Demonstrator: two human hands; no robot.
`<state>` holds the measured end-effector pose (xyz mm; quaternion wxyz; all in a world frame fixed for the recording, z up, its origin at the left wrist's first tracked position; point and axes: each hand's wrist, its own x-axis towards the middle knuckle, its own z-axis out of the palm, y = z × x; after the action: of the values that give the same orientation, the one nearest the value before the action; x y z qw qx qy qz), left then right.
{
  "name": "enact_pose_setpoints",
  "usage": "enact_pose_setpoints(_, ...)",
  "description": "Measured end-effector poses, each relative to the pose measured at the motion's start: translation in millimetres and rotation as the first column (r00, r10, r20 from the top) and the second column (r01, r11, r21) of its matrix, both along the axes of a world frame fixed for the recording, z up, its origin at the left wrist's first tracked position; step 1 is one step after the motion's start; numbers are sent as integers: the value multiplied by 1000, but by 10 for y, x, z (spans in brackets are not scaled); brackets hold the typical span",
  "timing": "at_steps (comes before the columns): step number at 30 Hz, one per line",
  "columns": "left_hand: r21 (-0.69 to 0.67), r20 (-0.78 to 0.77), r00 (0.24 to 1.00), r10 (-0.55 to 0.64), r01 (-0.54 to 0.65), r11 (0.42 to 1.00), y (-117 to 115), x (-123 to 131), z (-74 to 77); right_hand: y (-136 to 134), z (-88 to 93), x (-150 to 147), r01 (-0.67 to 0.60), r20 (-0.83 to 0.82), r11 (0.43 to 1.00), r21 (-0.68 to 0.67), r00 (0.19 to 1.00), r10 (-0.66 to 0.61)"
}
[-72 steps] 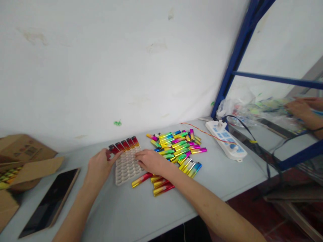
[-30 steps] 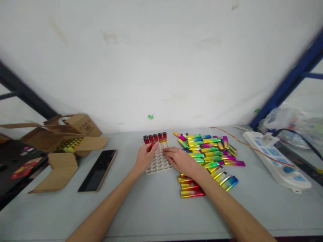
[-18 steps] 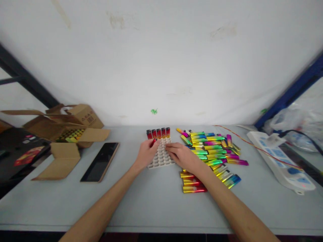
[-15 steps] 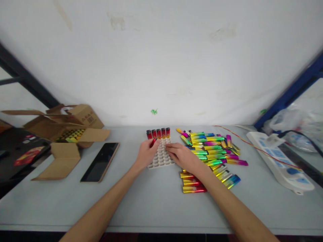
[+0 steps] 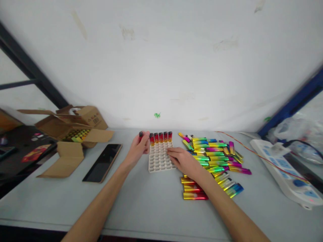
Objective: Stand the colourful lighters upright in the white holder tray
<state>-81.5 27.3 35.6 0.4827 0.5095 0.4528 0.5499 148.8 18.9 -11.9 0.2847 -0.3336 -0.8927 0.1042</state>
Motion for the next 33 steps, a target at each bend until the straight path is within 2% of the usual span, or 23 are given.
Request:
enact_pose_setpoints(5,-123,86,995,-40,51,991,-69,-45,65,-4,-11,-1,16,-23,1000,-13,1000,-16)
enact_pose_setpoints(8,-182,16,999,-45,47,982,-88,-46,69,-22,24,-3,22,-25,999,-43,999,-23)
enact_pose_setpoints(12,-161,-128,992,-8,-12,987,-78,-33,23,-37,50,-8,33,-21,998,-59,999,-34)
enact_pose_setpoints(18,-9,-200,979,-35,33,999,-24,-21,-28,-42,44,-9,31,-18,998,-57,999,-32)
enact_pose_setpoints(22,-33,-178,983,-41,36,999,-23,-6,-4,-36,34,-6,26,-19,998,-51,999,-27)
enact_pose_setpoints(25,-63,-62,998,-20,16,998,-45,11,21,-31,22,-4,16,-25,999,-47,1000,-17)
enact_pose_setpoints(28,-100,41,997,-69,73,992,-58,29,22,-31,13,-3,13,-32,999,-43,999,-14)
enact_pose_setpoints(33,-59,20,998,-67,68,996,-51,57,7,-28,11,-5,12,-25,999,-35,1000,-13)
